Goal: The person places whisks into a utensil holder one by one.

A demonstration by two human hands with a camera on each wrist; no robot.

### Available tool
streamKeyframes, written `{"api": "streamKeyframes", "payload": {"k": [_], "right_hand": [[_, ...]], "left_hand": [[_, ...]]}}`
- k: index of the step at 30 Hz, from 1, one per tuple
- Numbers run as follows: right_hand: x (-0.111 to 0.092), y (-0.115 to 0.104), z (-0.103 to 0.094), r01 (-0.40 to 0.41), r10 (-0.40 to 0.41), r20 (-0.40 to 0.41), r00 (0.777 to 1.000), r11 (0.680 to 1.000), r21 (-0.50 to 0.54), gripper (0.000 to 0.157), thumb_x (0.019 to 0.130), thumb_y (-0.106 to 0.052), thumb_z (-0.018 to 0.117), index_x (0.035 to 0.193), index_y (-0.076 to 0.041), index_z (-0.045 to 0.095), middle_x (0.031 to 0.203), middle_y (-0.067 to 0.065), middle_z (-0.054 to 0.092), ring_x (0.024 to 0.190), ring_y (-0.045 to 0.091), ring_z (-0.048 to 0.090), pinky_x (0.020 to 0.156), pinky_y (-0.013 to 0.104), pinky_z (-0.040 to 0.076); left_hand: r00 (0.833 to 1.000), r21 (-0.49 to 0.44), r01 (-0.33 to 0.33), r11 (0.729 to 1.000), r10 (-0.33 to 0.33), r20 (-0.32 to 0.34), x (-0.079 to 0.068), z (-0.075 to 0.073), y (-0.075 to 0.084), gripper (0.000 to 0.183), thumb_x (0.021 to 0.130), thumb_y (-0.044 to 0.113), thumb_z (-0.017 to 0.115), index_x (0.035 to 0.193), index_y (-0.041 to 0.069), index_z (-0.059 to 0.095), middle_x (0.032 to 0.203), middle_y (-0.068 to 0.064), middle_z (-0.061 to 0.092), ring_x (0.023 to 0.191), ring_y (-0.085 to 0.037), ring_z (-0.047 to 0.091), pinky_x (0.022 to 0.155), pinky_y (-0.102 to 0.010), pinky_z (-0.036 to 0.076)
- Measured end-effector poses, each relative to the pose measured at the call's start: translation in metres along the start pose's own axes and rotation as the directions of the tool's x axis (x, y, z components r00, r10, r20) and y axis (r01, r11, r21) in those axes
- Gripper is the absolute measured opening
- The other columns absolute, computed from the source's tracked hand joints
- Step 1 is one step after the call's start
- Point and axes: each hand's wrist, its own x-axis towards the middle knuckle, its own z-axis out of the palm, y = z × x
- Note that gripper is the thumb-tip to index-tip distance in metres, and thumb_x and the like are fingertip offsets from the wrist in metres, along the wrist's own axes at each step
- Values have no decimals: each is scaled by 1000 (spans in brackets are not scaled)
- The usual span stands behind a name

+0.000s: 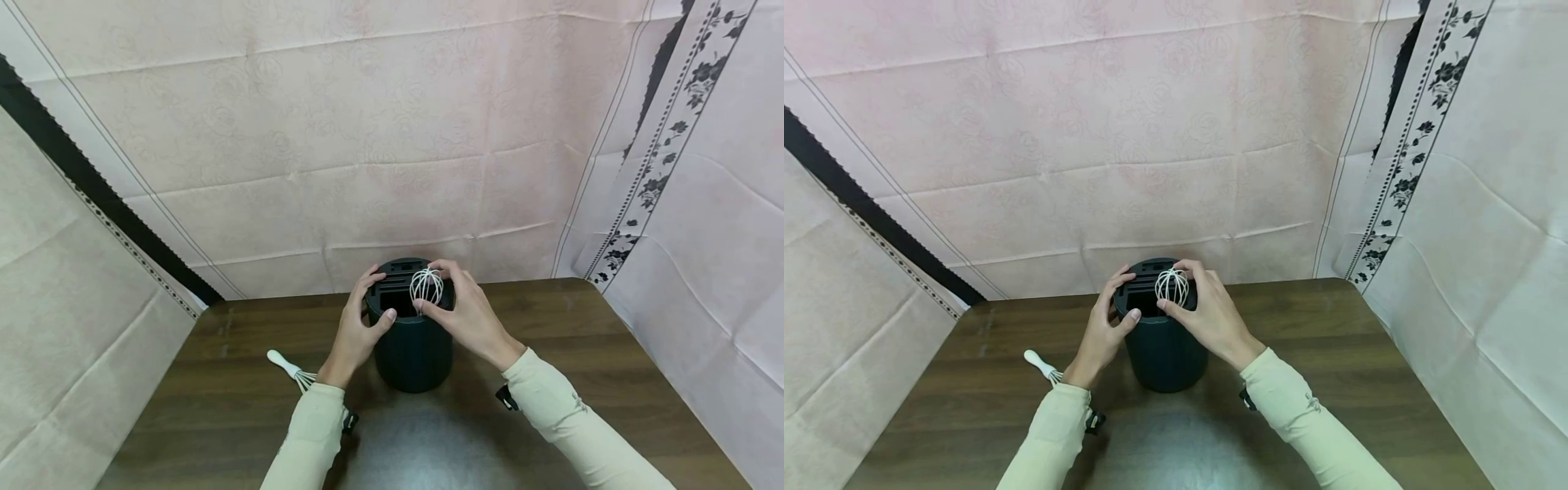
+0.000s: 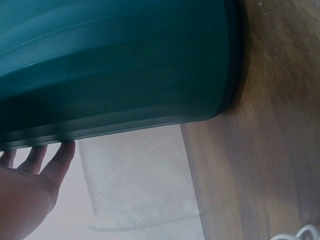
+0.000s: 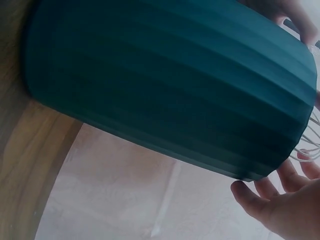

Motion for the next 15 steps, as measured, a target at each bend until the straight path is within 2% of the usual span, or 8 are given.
{"api": "streamKeyframes", "payload": {"k": [7, 12, 15], "right_hand": [[-6, 3, -12, 9, -9, 50, 999, 1000, 2, 77, 83, -44, 79, 144, -15, 42, 136, 5, 50, 127, 26, 46, 106, 53, 37], [-6, 10, -27, 29, -31, 90, 996, 999, 20, 75, 85, -48, 76, 147, -25, 40, 144, -1, 44, 136, 22, 40, 109, 53, 35], [-5, 17, -31, 37, -41, 148, 988, 999, 32, 73, 87, -48, 73, 148, -32, 36, 148, -6, 40, 139, 19, 37, 109, 53, 34]], "left_hand": [[1000, -9, -6, 1000, 6, 4, 0, 1, 0, 58, 91, 13, 64, 145, 5, 44, 160, -15, 28, 144, -31, 30, 105, -65, 34], [1000, -8, -7, 1000, 7, 5, 0, 1, -1, 58, 91, 14, 64, 145, 5, 44, 160, -15, 28, 145, -33, 29, 105, -66, 34], [1000, -15, -10, 1000, 10, 3, 0, 0, -2, 59, 91, 15, 64, 145, 4, 44, 160, -15, 28, 145, -34, 29, 105, -66, 33]]}}
